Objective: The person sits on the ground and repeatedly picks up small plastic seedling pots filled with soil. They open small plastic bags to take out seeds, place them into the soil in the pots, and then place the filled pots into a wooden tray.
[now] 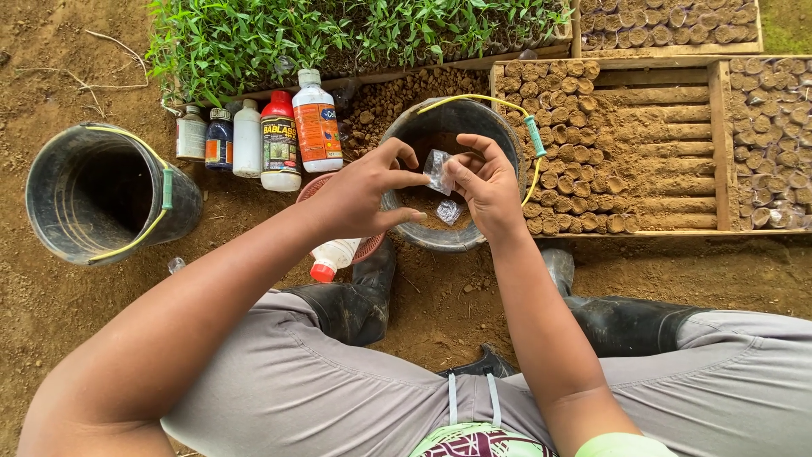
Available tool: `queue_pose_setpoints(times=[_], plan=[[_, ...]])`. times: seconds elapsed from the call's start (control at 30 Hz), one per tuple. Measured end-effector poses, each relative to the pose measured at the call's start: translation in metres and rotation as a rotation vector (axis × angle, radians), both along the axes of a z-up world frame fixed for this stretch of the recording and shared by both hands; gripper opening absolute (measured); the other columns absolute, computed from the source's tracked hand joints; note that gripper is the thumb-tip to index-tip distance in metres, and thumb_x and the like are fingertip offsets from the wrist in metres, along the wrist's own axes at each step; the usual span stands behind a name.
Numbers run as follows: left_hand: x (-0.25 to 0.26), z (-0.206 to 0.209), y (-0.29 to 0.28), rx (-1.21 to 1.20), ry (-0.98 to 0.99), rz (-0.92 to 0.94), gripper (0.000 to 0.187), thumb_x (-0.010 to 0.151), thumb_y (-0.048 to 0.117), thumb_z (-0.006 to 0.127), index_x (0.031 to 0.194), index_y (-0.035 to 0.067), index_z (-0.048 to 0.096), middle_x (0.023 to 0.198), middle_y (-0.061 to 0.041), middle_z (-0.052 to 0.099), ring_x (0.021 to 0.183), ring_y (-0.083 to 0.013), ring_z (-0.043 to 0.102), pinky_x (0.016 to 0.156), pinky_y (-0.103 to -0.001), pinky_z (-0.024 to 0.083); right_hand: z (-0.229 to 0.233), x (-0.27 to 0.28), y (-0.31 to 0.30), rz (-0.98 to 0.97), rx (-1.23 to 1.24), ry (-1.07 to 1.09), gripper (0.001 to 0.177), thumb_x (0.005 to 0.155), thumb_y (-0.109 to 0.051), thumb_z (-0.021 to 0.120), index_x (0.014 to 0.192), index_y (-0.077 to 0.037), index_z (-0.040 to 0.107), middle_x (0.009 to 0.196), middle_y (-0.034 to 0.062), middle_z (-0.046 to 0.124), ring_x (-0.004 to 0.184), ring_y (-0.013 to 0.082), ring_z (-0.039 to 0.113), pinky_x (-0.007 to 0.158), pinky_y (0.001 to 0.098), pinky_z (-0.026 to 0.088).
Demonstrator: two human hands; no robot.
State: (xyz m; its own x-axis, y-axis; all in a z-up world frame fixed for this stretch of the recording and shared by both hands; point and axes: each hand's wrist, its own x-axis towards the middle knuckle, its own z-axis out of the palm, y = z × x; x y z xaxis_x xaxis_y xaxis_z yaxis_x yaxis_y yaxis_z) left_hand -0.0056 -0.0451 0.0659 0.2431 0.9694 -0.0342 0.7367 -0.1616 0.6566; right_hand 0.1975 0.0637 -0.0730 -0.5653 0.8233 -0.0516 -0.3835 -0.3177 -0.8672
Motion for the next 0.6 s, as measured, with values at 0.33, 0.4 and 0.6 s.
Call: queue_pose_setpoints(times=[0.33, 0.4, 0.6], plan=[[0.009, 0.017, 0.001, -0.051, 0.007, -0.067, 0.05, 0.09, 0.025, 0.078, 0.132, 0.001, 0.066, 0.134, -0.017, 0.057, 0.102, -0.028, 0.064, 0.085, -0.04, 0.056, -0.003, -0.005, -0.005, -0.015, -0.061, 0.027, 0.039, 0.098, 0.003, 0.07, 0.133, 0.001, 0.053, 0.09, 0.0188, 0.069, 0.075, 0.0196, 0.069, 0.065, 0.0292, 0.06], [0.009, 0.019, 0.0, -0.086, -0.004, -0.08, 0.057, 0.089, 0.021, 0.077, 0.139, 0.001, 0.06, 0.142, -0.02, 0.055, 0.099, -0.0275, 0.067, 0.088, -0.042, 0.056, -0.005, -0.006, -0.005, 0.007, -0.083, 0.052, 0.039, 0.098, 0.004, 0.07, 0.133, 0.001, 0.053, 0.09, 0.0177, 0.07, 0.077, 0.0189, 0.071, 0.068, 0.03, 0.061], [0.01, 0.023, 0.0, -0.086, 0.025, -0.078, 0.055, 0.089, 0.027, 0.077, 0.136, 0.003, 0.062, 0.149, -0.021, 0.049, 0.118, -0.0355, 0.064, 0.098, -0.044, 0.054, -0.006, -0.012, -0.009, 0.082, -0.246, 0.137, 0.034, 0.101, -0.005, 0.066, 0.132, 0.001, 0.052, 0.101, 0.0206, 0.075, 0.077, 0.0257, 0.078, 0.068, 0.0351, 0.069]])
